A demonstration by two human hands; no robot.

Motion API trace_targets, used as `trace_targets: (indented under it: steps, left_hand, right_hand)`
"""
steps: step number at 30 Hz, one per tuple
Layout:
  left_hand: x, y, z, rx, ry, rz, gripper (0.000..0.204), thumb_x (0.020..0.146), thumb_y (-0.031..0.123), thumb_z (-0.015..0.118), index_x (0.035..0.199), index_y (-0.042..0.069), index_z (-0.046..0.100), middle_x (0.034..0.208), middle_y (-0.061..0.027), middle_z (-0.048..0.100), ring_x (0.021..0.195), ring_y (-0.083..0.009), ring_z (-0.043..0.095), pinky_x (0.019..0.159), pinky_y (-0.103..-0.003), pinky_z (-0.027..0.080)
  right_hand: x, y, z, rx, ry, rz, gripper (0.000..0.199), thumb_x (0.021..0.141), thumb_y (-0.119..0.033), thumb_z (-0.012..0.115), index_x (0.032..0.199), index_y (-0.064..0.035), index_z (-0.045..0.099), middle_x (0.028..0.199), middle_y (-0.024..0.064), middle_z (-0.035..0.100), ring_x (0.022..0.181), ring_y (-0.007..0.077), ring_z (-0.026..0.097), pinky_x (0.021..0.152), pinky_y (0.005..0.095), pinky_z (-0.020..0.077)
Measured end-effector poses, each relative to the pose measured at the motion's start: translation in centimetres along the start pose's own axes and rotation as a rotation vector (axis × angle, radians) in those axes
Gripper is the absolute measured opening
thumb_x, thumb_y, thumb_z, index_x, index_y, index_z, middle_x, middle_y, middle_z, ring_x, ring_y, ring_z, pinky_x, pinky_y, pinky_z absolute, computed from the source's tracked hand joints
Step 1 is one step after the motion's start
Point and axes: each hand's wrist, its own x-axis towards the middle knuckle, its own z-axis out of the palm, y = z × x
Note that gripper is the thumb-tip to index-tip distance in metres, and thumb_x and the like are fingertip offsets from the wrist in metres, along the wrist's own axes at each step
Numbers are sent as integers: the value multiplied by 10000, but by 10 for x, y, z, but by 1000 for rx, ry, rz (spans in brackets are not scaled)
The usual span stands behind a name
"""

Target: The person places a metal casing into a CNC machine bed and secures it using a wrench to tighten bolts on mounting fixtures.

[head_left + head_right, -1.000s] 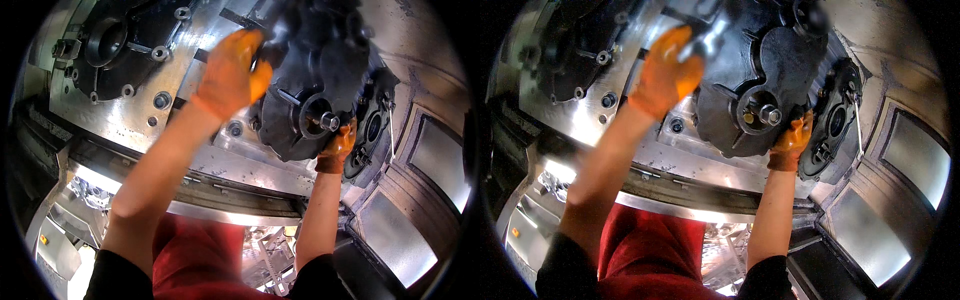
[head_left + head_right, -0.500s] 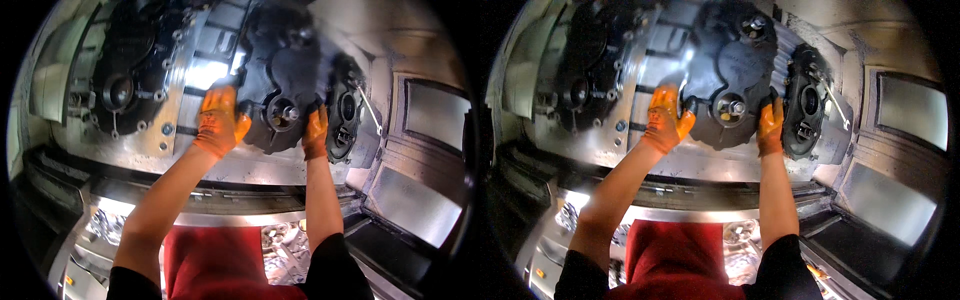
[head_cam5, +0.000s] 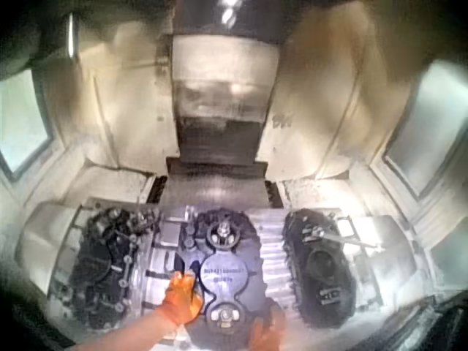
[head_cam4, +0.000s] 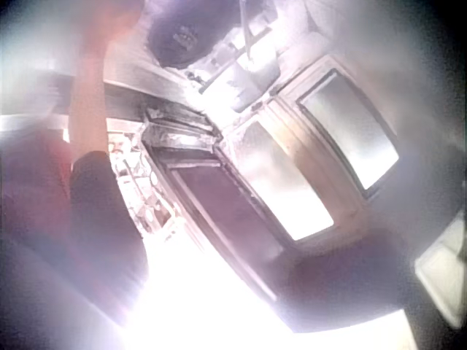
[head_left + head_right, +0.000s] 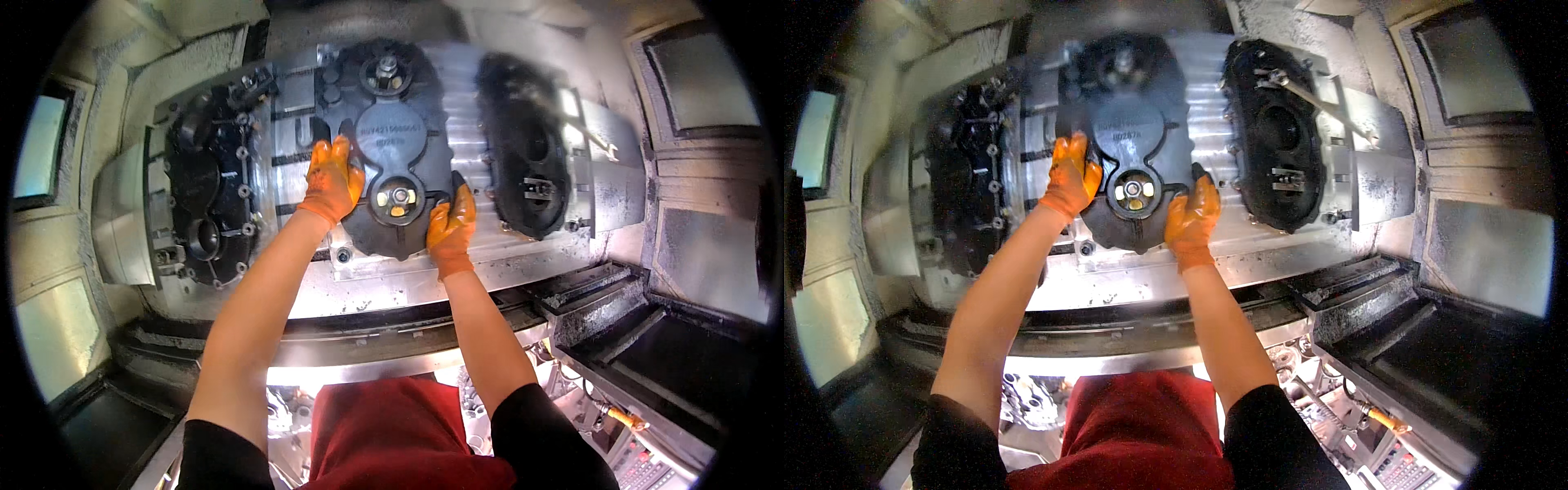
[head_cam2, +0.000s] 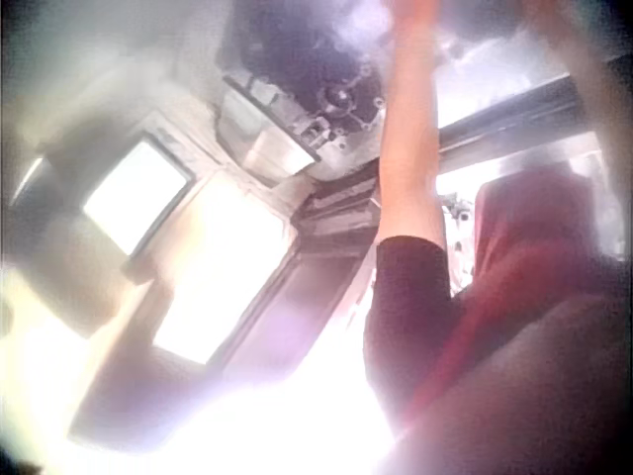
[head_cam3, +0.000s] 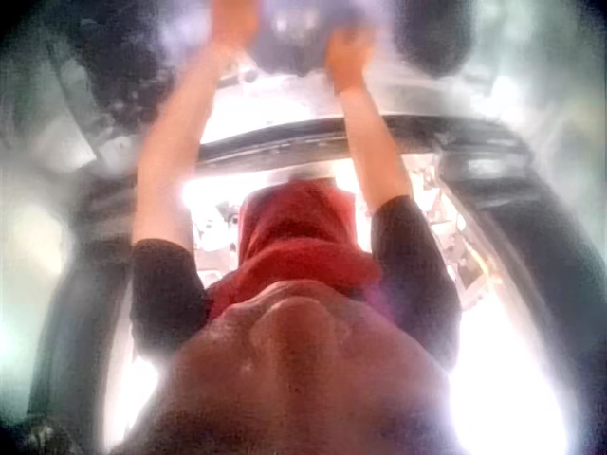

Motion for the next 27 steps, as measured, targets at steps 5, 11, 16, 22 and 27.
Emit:
trace_targets:
  steps: [5, 11, 16, 22, 27]
  left_hand:
    - [-6, 33, -33, 33, 198, -48, 533, 836, 227, 563, 1260, -92, 507, 1168, -296, 555, 1091, -458, 492, 1005, -475, 382]
    - [-35, 49, -1, 260, 222, 120, 482, 738, 243, 620, 1155, 9, 555, 1027, -182, 562, 978, -359, 512, 920, -469, 377]
    - [-32, 63, -5, 225, 174, 74, 488, 732, 285, 624, 1144, 31, 562, 1045, -135, 575, 1013, -314, 524, 923, -445, 391]
    - [-52, -5, -45, -101, 466, 123, 586, 791, 396, 611, 1229, 12, 551, 1087, -189, 588, 1049, -365, 542, 950, -451, 409]
    - [-121, -120, -176, 518, 475, -195, 486, 775, 309, 626, 1163, 20, 570, 1024, -184, 589, 964, -366, 545, 880, -449, 426]
  right_hand:
    - [14, -23, -16, -353, -40, -223, 498, 779, -142, 627, 1230, 56, 554, 1105, 248, 605, 1010, 423, 561, 928, 480, 448]
    - [-3, -45, -43, -321, -164, -392, 601, 784, -310, 668, 1241, 57, 532, 1196, 245, 571, 1138, 426, 512, 1013, 513, 377]
    - [-27, -16, -19, -620, -201, -510, 705, 785, -407, 667, 1298, 41, 485, 1285, 240, 512, 1223, 422, 450, 1067, 530, 307]
    - [-7, -108, -28, -325, -278, -560, 520, 766, -187, 677, 1178, 91, 524, 1054, 274, 586, 981, 444, 556, 907, 526, 434]
    - [-54, -177, 11, -308, -584, -608, 461, 809, -232, 657, 1147, 65, 554, 1071, 225, 608, 898, 377, 618, 798, 459, 499]
